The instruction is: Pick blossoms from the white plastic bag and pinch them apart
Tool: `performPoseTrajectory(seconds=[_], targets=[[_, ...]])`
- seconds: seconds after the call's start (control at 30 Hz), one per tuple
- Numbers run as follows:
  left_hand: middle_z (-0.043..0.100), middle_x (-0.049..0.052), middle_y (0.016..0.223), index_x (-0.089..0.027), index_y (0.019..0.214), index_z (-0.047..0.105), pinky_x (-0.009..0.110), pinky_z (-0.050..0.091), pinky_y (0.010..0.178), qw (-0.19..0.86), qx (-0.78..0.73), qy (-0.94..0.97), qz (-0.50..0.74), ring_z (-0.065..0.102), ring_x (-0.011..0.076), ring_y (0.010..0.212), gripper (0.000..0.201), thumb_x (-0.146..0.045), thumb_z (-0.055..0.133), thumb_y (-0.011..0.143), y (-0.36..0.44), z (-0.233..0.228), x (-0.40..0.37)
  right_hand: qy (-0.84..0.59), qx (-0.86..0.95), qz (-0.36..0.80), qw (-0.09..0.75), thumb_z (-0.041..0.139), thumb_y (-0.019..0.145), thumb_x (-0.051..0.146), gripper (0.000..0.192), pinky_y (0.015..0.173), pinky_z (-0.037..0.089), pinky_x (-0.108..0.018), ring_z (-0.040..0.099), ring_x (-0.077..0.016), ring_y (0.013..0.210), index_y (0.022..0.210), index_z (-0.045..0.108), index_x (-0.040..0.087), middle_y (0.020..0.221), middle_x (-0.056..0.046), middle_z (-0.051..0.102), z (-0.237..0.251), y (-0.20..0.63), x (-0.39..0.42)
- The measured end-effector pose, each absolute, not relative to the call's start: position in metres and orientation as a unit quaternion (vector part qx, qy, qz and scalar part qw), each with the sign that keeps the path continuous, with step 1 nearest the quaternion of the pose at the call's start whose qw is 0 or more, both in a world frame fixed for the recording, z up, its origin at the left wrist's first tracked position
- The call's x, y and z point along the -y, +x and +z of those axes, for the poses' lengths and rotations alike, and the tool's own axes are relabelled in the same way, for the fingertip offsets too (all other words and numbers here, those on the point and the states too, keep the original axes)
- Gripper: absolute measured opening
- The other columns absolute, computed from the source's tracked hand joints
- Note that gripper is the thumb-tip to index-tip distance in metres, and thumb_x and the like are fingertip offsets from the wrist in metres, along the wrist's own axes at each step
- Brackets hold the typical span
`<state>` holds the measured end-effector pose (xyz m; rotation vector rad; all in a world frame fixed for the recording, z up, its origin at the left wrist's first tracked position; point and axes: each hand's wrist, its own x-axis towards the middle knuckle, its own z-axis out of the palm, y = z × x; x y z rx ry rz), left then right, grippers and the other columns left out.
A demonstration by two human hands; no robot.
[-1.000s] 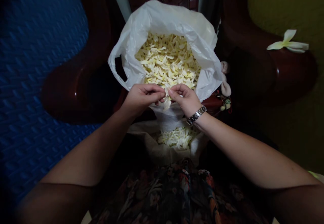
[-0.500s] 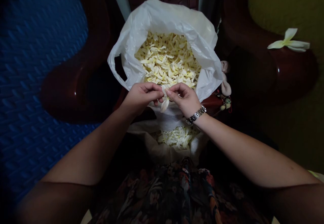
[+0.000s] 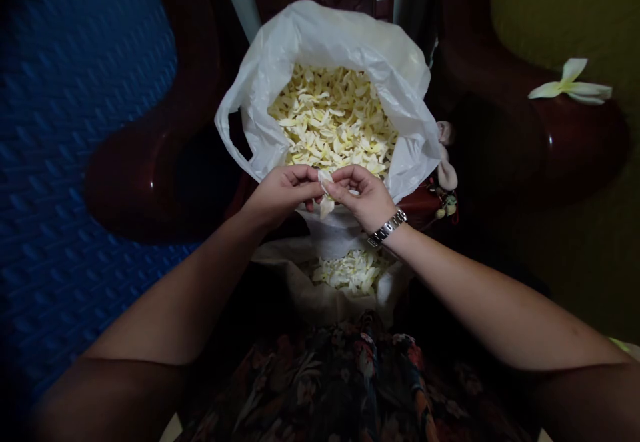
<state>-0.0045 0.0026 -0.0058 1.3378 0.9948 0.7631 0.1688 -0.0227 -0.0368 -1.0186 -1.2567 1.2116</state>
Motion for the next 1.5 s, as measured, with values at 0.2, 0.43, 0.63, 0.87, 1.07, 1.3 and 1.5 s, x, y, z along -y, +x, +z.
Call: performPoseTrajectory(seconds=[0.2,0.43,0.63,0.87,1.07,1.3,1.5], targets=[[0.05,-0.004,0.061,-0.016,0.066,0.056,0.02,0.034,0.051,0.499,-0.44,0.655,0.357,0.042,0.0066,0.056,0.017,-0.024,0.068,0.075,-0.002,-0.009,-0.001,-0.445,0.533,0.473,0.542,0.087,0.063,0.062,0.049,0.071,0.056,-0.031,0.063,-0.0146,0.072,0.087,0.071,0.022,0.076,0.0,0.068,-0.041,0.17,0.024],[0.046,-0.004,0.061,-0.017,0.064,0.053,0.022,0.032,0.054,0.389,-0.437,0.71,0.393,0.039,0.0085,0.058,0.016,-0.022,0.063,0.076,0.001,-0.009,0.004,-0.481,0.552,0.365,0.574,0.084,0.071,0.057,0.036,0.081,0.055,-0.036,0.066,-0.0186,0.081,0.079,0.075,0.023,0.082,-0.004,0.073,-0.038,0.167,0.028],[0.048,-0.004,0.061,-0.018,0.063,0.052,0.023,0.035,0.056,0.34,-0.479,0.694,0.416,0.042,0.0095,0.059,0.019,-0.022,0.066,0.075,-0.01,-0.006,-0.006,-0.481,0.539,0.395,0.568,0.079,0.069,0.068,0.048,0.073,0.051,-0.033,0.058,-0.0163,0.074,0.078,0.066,0.023,0.079,-0.002,0.065,-0.037,0.174,0.021],[0.052,-0.004,0.06,-0.017,0.061,0.054,0.022,0.036,0.056,0.297,-0.526,0.661,0.445,0.044,0.0093,0.058,0.016,-0.019,0.067,0.072,-0.028,0.002,-0.022,-0.461,0.455,0.441,0.621,0.082,0.066,0.066,0.05,0.077,0.052,-0.033,0.057,-0.0145,0.072,0.08,0.06,0.024,0.078,0.0,0.061,-0.031,0.189,0.008],[0.053,-0.004,0.059,-0.016,0.061,0.056,0.022,0.036,0.056,0.313,-0.524,0.644,0.461,0.045,0.0087,0.057,0.016,-0.019,0.069,0.07,-0.029,0.003,-0.021,-0.463,0.439,0.408,0.653,0.076,0.079,0.06,0.039,0.069,0.052,-0.032,0.064,-0.0167,0.075,0.078,0.057,0.025,0.076,0.0,0.064,-0.023,0.215,-0.006],[0.06,-0.001,0.06,-0.015,0.065,0.065,0.02,0.039,0.055,0.468,-0.465,0.646,0.383,0.049,0.0078,0.055,0.028,-0.037,0.08,0.073,-0.027,0.004,-0.016,-0.473,0.426,0.517,0.572,0.091,0.062,0.056,0.046,0.056,0.052,-0.028,0.062,-0.013,0.062,0.078,0.064,0.023,0.071,0.001,0.066,-0.019,0.211,0.001],[0.064,0.001,0.062,-0.014,0.071,0.071,0.019,0.043,0.054,0.536,-0.433,0.66,0.299,0.054,0.0088,0.055,0.029,-0.041,0.079,0.077,-0.026,0.003,-0.016,-0.459,0.437,0.572,0.521,0.095,0.051,0.056,0.054,0.049,0.049,-0.024,0.067,-0.0154,0.068,0.084,0.068,0.021,0.071,0.0,0.068,-0.024,0.194,0.009]])
